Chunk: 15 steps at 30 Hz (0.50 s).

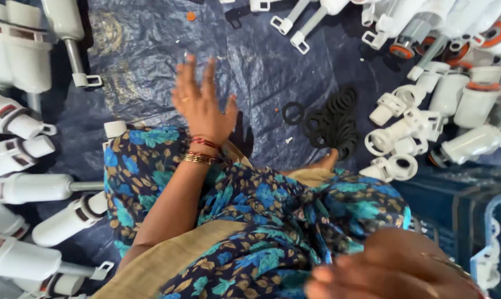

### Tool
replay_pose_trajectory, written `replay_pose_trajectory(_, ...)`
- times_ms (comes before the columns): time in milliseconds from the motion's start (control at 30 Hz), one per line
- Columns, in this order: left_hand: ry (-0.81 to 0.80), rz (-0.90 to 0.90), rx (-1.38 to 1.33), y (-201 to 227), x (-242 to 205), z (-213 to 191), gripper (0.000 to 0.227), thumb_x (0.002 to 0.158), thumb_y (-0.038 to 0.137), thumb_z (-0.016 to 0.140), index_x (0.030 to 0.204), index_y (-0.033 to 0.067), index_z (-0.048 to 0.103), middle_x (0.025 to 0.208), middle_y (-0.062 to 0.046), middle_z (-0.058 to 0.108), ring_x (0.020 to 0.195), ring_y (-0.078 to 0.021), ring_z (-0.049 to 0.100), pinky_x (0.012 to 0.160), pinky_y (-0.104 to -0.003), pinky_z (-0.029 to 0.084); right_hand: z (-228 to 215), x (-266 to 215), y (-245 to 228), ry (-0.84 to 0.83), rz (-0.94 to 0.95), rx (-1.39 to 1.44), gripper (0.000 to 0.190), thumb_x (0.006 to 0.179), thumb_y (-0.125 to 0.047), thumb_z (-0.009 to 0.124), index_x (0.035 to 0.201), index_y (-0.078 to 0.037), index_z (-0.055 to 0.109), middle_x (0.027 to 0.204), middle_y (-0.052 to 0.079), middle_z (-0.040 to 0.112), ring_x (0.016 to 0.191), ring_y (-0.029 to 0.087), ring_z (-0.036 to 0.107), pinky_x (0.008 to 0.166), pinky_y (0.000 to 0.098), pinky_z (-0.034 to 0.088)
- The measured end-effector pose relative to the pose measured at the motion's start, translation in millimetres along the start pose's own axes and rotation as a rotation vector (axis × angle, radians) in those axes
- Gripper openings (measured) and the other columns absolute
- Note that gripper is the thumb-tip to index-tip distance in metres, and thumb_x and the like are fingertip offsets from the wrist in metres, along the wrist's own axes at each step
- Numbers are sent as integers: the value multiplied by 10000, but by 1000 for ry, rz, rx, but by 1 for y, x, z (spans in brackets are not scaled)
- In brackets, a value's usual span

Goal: The person assembles white plastic components by inserting orange rings and black rubber bands into cylindrical bodies. The person handles the parts one at a time, picking them up from a pile, assembling them, and placing them back down.

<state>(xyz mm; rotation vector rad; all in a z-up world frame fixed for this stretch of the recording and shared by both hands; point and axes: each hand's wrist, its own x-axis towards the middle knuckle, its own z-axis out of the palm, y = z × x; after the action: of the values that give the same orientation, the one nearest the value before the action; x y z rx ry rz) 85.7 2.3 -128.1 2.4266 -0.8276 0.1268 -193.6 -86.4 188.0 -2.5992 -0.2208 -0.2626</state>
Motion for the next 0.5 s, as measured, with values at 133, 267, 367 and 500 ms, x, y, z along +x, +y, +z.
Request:
replay_pose_trajectory(133, -138, -3, -267, -8, 20, 24, 747, 799, 256, 815, 1466, 153, 494, 1517, -216, 419, 1363, -457, 440, 1055, -570, 396, 59, 60, 119, 93, 53, 127, 264, 978, -74, 588, 1229, -75, 670, 961, 20, 745, 831, 164, 717, 801, 364, 580)
replay_pose_trajectory(267, -87, 25, -395, -18, 32, 38, 559, 816, 224, 800, 1326, 98, 610, 1343, -202, 554, 1229, -425, 555, 1032, -487, 471, 148, 147, 314, 154, 486, 54, 407, 980, -259, 677, 1356, -109, 637, 1079, 115, 748, 1011, 352, 688, 854, 427, 529)
replay_pose_trajectory(367, -195, -56, -499, -22, 27, 51, 446, 817, 193, 769, 1239, 93, 660, 1262, -161, 607, 1140, -365, 607, 968, -442, 508, 222, 153, 414, -143, 970, -280, 693, 860, -539, 771, 1440, -261, 512, 1232, 286, 597, 1149, 503, 564, 944, 572, 472)
replay_pose_trajectory(500, -139, 27, -511, -32, 26, 66, 354, 819, 148, 789, 1154, 81, 696, 1175, -140, 649, 1099, -360, 632, 925, -426, 526, 286, 120, 467, -10, 953, -372, 601, 741, -493, 841, 1247, -249, 629, 1274, 242, 591, 1125, 494, 560, 852, 566, 492)
